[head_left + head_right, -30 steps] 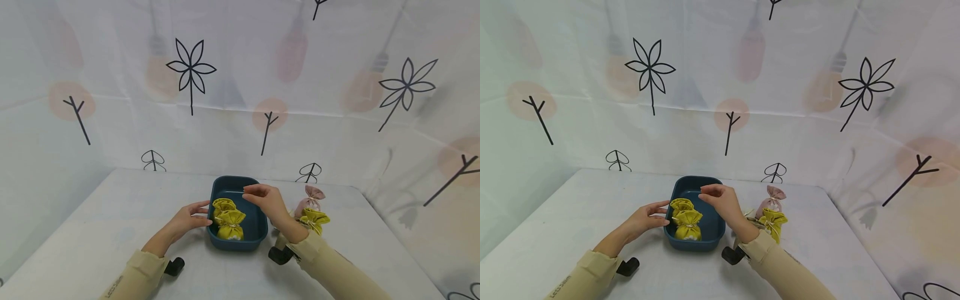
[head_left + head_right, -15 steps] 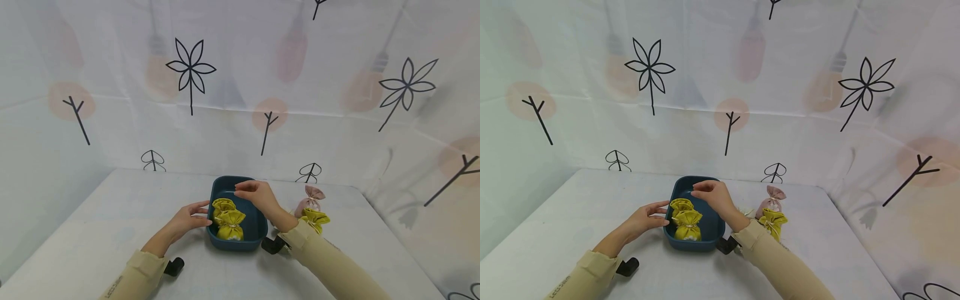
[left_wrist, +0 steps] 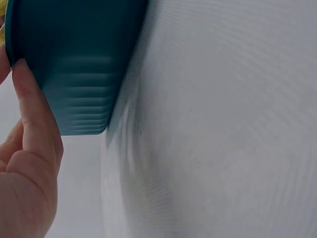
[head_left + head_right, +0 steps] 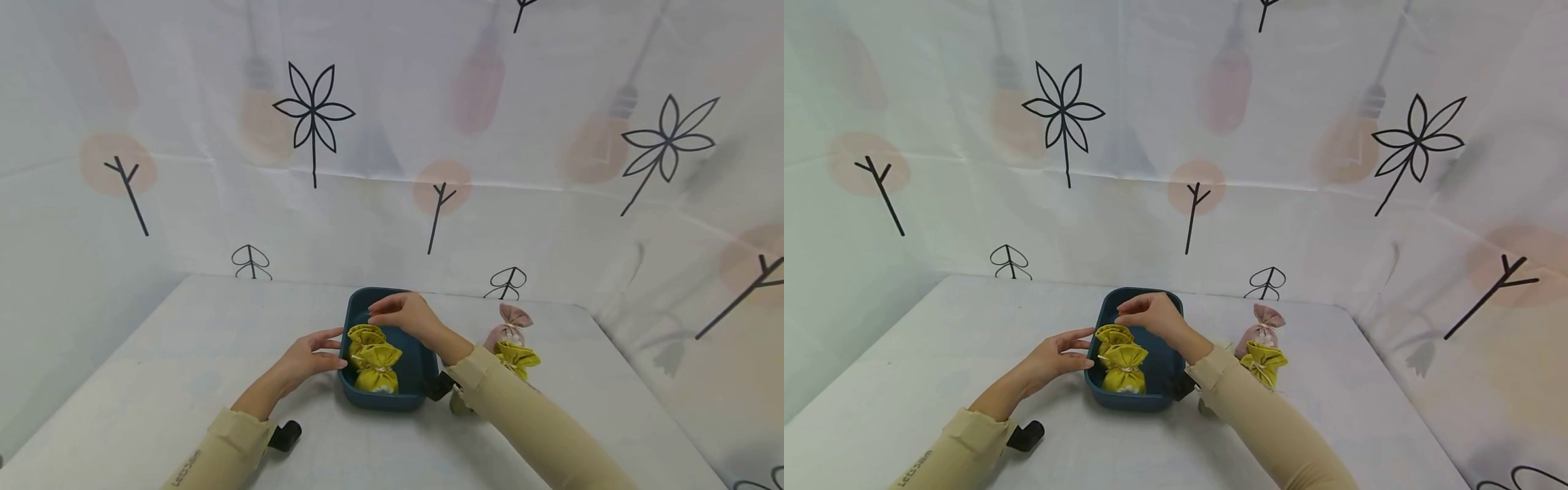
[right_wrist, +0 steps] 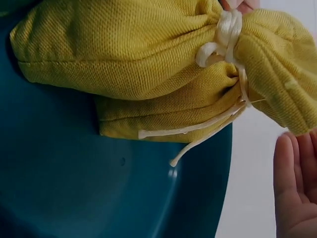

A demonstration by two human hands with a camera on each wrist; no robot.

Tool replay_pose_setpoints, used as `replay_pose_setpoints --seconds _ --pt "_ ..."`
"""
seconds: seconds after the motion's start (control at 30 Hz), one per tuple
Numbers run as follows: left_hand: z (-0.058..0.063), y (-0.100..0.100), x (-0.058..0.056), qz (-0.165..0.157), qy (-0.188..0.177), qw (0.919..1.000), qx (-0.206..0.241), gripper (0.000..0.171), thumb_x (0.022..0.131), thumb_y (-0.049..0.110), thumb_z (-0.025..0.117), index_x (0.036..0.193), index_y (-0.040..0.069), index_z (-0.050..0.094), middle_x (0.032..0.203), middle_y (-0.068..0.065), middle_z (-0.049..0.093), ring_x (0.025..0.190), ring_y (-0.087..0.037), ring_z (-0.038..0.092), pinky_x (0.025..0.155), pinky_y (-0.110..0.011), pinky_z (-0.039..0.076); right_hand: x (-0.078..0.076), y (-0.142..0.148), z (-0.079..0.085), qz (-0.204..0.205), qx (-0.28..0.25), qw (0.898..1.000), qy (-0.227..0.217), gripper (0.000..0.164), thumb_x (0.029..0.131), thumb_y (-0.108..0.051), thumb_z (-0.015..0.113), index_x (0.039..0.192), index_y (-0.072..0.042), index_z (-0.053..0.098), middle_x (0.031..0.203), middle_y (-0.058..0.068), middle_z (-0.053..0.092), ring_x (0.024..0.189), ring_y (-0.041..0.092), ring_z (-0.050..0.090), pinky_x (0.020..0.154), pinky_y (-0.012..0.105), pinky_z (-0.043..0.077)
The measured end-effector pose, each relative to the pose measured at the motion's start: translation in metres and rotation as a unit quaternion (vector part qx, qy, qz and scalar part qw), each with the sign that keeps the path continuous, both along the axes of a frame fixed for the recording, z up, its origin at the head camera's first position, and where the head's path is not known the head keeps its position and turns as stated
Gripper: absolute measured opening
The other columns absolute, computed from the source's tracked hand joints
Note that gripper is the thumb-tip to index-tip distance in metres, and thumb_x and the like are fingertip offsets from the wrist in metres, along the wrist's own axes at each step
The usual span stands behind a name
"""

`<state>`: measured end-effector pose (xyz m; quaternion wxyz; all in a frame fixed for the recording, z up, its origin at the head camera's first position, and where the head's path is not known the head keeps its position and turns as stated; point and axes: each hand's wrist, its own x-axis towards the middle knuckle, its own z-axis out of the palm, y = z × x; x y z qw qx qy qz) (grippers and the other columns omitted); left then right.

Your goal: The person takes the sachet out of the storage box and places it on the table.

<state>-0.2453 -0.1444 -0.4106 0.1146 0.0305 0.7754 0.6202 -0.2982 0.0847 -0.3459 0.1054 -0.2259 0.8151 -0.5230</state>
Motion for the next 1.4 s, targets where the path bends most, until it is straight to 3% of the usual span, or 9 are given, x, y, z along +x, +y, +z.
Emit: replay_pose_setpoints --seconds 0.23,0.57,1.4 --pt "0.0008 -0.0002 0.0016 -0.002 0.005 1.0 -0.006 0.07 0.076 0.022 0.078 0.138 0.016 0.046 0.123 -0.009 0.055 0.109 -0.024 0.054 0.087 -0.041 0.049 -0.0036 -0.0035 -0.0005 0.066 0.027 0.997 -0.016 0.028 0.082 -0.016 0.073 0.106 -0.003 0.069 0.101 0.005 0.068 0.092 0.017 0.062 0.084 0.037 0.05" --pt "0.0011 -0.0008 -0.0009 0.001 0.0 1.0 -0.003 0.07 0.075 0.024 0.079 0.138 0.018 0.047 0.122 -0.008 0.055 0.109 -0.023 0.055 0.088 -0.04 0.048 -0.0032 -0.0011 0.0002 0.103 0.03 0.994 -0.019 0.023 0.082 -0.004 0.069 0.105 0.0 0.069 0.099 0.007 0.068 0.089 0.018 0.062 0.081 0.033 0.051" --pt "-0.0001 0.0 -0.0005 0.0 -0.001 1.0 0.001 0.069 0.076 0.022 0.078 0.138 0.016 0.047 0.121 -0.009 0.055 0.106 -0.023 0.056 0.088 -0.04 0.048 -0.0076 -0.0002 -0.0034 0.01 0.015 1.0 -0.006 0.015 0.085 -0.002 0.066 0.099 0.003 0.069 0.091 0.006 0.066 0.082 0.017 0.062 0.078 0.035 0.052"
